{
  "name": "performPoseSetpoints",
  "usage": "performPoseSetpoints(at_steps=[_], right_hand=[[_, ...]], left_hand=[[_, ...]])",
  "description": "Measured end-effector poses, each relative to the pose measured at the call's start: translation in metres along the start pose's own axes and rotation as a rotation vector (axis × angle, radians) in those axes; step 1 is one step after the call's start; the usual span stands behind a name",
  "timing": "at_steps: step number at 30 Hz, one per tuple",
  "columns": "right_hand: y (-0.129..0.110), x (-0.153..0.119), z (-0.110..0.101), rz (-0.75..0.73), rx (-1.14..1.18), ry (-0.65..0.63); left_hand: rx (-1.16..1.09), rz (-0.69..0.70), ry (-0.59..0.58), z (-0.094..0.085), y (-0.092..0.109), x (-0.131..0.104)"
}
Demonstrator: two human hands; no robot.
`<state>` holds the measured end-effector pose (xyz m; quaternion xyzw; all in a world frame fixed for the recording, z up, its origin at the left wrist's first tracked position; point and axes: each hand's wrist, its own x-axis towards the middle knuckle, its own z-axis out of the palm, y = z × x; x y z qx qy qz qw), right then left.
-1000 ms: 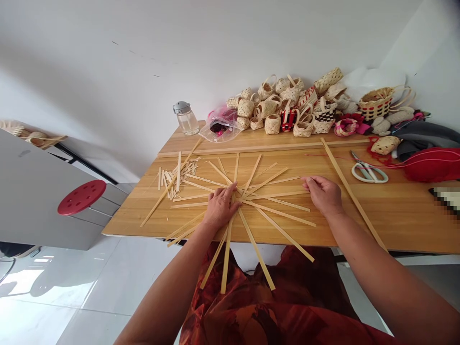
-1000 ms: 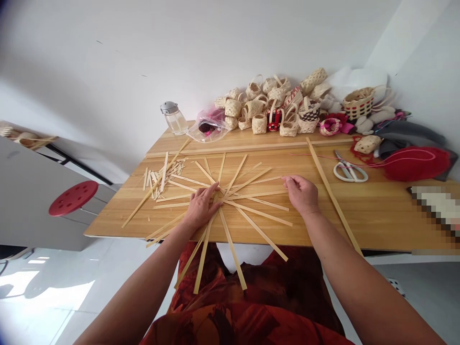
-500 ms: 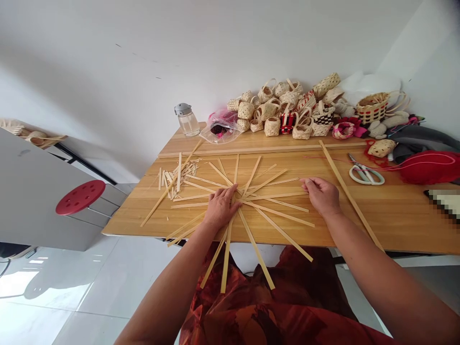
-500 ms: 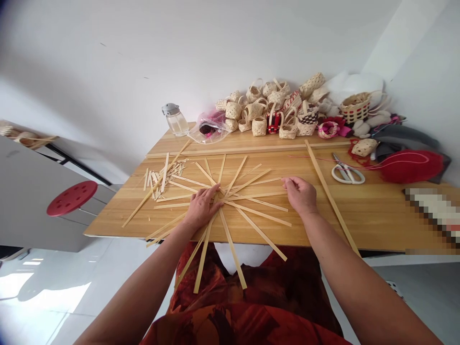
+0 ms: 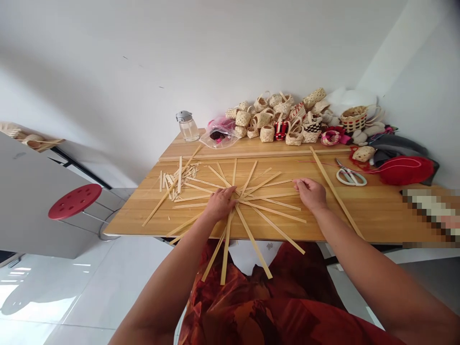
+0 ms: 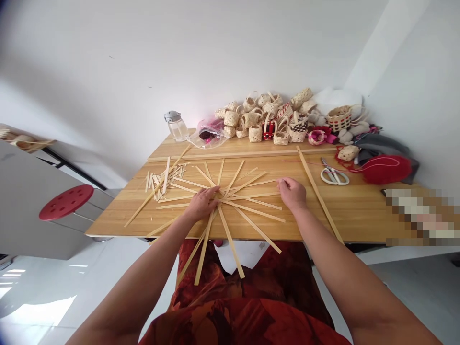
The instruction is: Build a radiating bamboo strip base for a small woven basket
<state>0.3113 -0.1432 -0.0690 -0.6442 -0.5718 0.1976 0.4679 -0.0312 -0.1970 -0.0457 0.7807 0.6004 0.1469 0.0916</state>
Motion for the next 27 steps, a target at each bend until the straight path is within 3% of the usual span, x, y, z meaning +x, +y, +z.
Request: performPoseSetpoints(at_steps=[4, 9, 21, 27], right_hand=[[-0.001, 0.0, -0.001, -0.017, -0.031, 0.0], [-0.001, -0.001, -0.001, -0.032, -0.028, 0.004], [-0.005, -0.005, -0.004, -0.019, -0.023, -0.02], [-0.003, -0.006, -0.005, -0.025, -0.017, -0.035]], left_hand=[[0.022, 0.014, -0.059, -0.008, -0.002, 0.008], [-0.009, 0.035, -0.051, -0.01, -0.004, 0.012], [0.011, -0.034, 0.147, 0.014, 0.008, 0.004], [0.002, -0.057, 0.165, 0.019, 0.007, 0.0]])
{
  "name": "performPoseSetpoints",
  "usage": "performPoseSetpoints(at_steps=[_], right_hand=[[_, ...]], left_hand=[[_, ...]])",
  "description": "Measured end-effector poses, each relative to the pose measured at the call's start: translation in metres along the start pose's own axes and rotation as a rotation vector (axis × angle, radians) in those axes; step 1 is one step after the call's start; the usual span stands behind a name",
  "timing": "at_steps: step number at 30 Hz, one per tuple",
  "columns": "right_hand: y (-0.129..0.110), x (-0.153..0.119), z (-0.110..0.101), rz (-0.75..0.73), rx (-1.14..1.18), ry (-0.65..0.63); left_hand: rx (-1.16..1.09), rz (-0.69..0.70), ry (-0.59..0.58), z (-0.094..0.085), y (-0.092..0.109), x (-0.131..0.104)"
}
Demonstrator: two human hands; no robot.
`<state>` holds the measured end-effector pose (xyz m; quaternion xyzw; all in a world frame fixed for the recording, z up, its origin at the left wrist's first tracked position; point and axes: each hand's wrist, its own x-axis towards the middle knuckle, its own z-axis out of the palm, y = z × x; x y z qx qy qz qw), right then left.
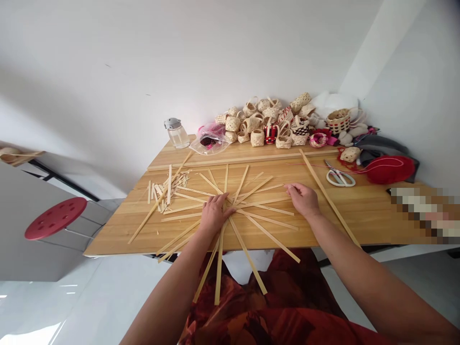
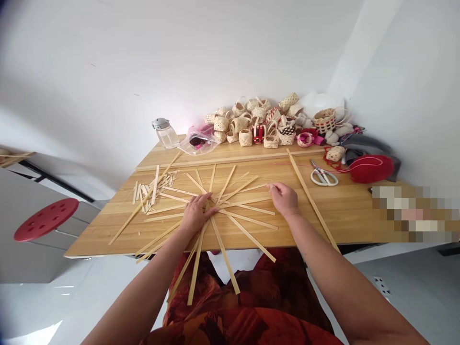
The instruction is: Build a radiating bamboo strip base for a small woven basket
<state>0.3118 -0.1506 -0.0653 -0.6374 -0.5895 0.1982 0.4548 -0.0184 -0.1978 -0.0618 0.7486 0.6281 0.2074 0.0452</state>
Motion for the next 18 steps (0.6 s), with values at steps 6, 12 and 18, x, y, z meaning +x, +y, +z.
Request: performPoseSetpoints(at_steps=[6, 12, 18], right_hand=[[-0.002, -0.002, 0.001, 0.006, -0.005, 0.012], [-0.004, -0.003, 0.002, -0.011, -0.026, 0.017], [-0.003, -0.004, 0.0, -0.013, -0.018, 0.003]], left_hand=[[0.039, 0.023, 0.002, 0.0, 0.001, -0.001], [-0.027, 0.049, 0.001, 0.01, -0.008, 0.002], [-0.113, 0.04, 0.007, 0.009, -0.008, 0.001]])
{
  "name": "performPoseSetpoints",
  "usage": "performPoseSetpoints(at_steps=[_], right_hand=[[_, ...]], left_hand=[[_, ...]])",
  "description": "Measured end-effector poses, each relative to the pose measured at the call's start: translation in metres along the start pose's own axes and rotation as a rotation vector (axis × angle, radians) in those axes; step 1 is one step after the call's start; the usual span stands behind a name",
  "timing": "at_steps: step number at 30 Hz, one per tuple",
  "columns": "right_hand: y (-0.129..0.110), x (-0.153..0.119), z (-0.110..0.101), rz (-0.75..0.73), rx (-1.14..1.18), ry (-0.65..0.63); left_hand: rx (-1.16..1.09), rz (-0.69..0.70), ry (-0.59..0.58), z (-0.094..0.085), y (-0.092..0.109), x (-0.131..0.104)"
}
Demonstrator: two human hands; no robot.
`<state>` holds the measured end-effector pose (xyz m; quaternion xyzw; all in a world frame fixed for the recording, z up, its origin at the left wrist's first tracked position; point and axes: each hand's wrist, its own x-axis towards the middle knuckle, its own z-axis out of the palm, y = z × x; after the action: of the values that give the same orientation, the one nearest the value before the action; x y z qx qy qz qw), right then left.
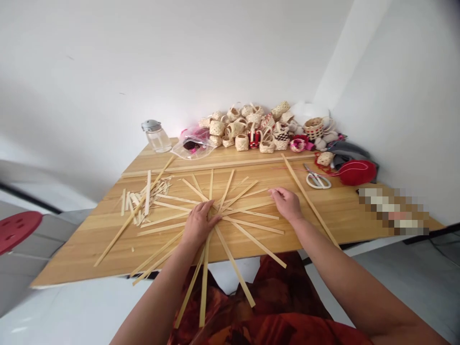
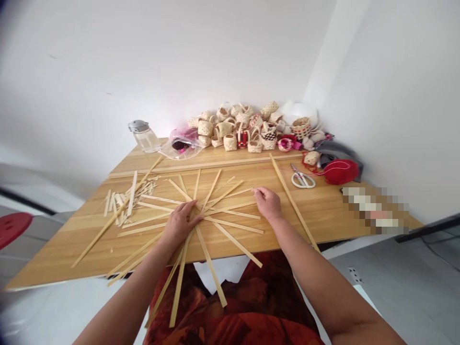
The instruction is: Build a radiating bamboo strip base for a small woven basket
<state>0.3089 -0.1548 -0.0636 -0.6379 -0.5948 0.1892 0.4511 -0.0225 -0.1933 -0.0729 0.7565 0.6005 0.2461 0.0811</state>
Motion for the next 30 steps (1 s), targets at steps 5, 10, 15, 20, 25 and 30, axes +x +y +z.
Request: performPoseSetpoints(at_steps=[5, 10, 15, 20, 25, 30], right_hand=[[0.007, 0.0033, 0.0013, -0.013, -0.026, 0.002], [0.0057, 0.0031, 0.0006, -0.006, -0.043, 0.003], [0.0002, 0.0011, -0.0009, 0.017, -0.067, 0.009], [0.0018, 0.0013, 0.0, 0.012, -0.074, 0.012], [0.0062, 0.0025, 0.0007, 0.003, -0.081, 0.01], [0.0034, 0.0015, 0.0029, -0.008, -0.08, 0.015]], left_hand=[[-0.023, -0.015, 0.011, -0.003, 0.0037, -0.0011], [-0.017, -0.014, 0.011, -0.0031, 0.0044, -0.0018], [-0.006, -0.016, -0.003, -0.0039, 0.0049, -0.0028], [-0.003, -0.013, -0.012, -0.005, 0.0058, -0.0033], [-0.006, -0.003, -0.009, -0.0052, 0.006, -0.003], [0.0, 0.02, -0.003, -0.0041, 0.0049, -0.0025]])
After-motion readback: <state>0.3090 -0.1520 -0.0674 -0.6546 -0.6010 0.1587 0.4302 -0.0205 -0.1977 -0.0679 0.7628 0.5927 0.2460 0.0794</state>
